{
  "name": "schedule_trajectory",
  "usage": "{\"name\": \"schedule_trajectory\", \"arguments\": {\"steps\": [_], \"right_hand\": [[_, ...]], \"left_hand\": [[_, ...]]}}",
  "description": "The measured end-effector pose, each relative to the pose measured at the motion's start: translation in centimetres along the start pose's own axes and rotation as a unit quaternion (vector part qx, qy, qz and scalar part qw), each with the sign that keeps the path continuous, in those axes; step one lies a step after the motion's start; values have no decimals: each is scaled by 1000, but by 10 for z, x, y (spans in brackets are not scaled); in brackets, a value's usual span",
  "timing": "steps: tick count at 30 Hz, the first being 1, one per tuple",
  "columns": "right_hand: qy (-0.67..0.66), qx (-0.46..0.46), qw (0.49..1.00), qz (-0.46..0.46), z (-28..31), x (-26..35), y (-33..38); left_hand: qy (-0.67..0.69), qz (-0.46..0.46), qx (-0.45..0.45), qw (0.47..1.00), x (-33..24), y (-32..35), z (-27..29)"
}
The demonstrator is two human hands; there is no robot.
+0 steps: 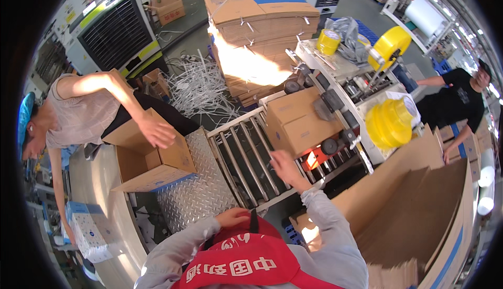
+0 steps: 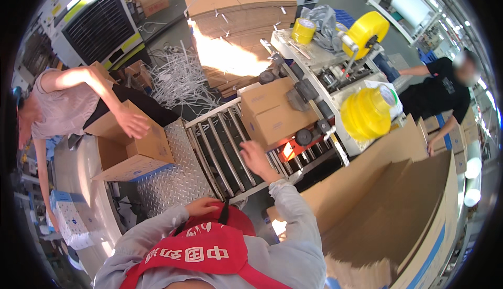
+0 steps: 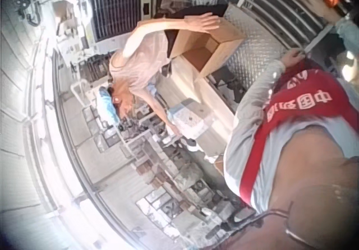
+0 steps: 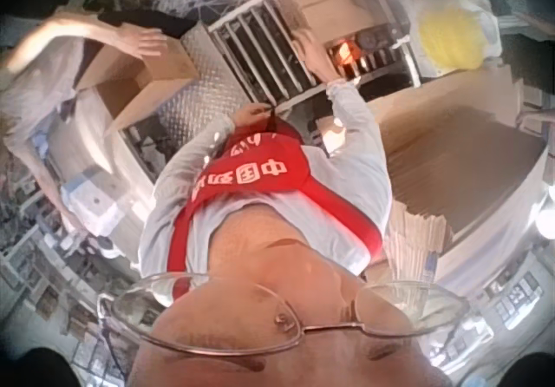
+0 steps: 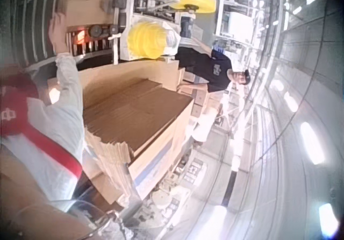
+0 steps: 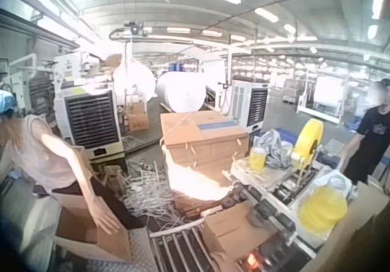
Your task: The person packs wrapped paper products into cardboard boxes by hand, folds the flaps closed, and places the boxes onto a conveyor line.
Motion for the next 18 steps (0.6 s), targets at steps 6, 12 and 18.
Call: {"name": "schedule_trajectory", "arguments": {"steps": [6,12,18], "right_hand": [[133,10,988,-77,32,152,88],[578,-203,786,-88,230,294,178],[631,-281,630,-354,373,320,295]], "left_hand": [[120,89,-174,973,148,127,9],[193,134,-192,953,245,183,-21],[184,100,-92,974,231,154,-13]]}}
Point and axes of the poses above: each hand's wrist, its own y-axis away from the middle knuckle, its own z-axis out of the back of the hand, x = y × z, the point moved 2 cm from there along -y, towards the middle knuckle, and after that the axes turned 3 degrees about -y, right-handed, at the moved point
